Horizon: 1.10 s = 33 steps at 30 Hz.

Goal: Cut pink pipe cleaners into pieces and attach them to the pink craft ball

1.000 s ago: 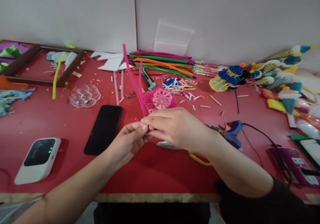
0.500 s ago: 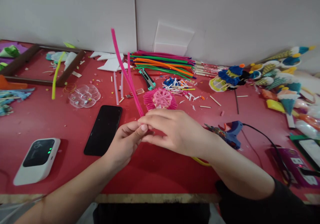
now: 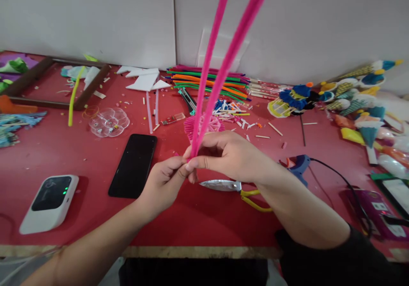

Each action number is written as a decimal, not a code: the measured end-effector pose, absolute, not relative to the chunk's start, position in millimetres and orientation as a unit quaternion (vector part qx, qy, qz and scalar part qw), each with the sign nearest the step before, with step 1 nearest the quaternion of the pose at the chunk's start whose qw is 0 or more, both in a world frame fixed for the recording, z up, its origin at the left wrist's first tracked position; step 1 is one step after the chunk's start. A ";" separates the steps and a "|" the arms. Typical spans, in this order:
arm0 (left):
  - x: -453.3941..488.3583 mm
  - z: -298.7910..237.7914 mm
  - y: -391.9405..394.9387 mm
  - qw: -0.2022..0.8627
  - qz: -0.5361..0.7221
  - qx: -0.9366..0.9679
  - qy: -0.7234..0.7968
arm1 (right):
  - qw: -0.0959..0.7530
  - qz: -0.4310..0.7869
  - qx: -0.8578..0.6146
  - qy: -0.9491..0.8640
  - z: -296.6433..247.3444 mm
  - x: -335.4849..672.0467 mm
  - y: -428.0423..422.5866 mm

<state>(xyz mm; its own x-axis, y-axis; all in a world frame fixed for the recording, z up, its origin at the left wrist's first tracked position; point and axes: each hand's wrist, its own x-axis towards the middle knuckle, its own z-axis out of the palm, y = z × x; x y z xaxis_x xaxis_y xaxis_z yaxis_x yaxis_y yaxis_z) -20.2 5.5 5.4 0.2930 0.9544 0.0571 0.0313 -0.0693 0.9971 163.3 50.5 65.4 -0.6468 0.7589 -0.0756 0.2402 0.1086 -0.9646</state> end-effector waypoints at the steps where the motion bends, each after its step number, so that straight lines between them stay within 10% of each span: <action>1: -20.1 5.6 5.5 0.537 0.417 0.604 0.416 | 0.222 0.576 -0.353 -0.703 65.0 163.5 50.9; 19: -26.1 -1.2 4.0 0.704 0.467 0.473 0.251 | 0.268 0.783 -0.280 -0.487 64.5 153.3 44.3; 33: -21.9 -2.4 4.8 0.693 0.529 0.429 0.238 | 0.361 0.714 -0.299 -0.520 59.4 145.5 29.4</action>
<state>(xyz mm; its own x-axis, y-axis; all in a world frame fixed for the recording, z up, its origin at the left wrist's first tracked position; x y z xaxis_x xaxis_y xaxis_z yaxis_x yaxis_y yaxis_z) -21.9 4.8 -2.4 0.3278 0.9366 0.1241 -0.5283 0.0728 0.8460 145.5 29.4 59.4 -0.5598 0.8270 -0.0520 -0.2051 -0.1990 -0.9583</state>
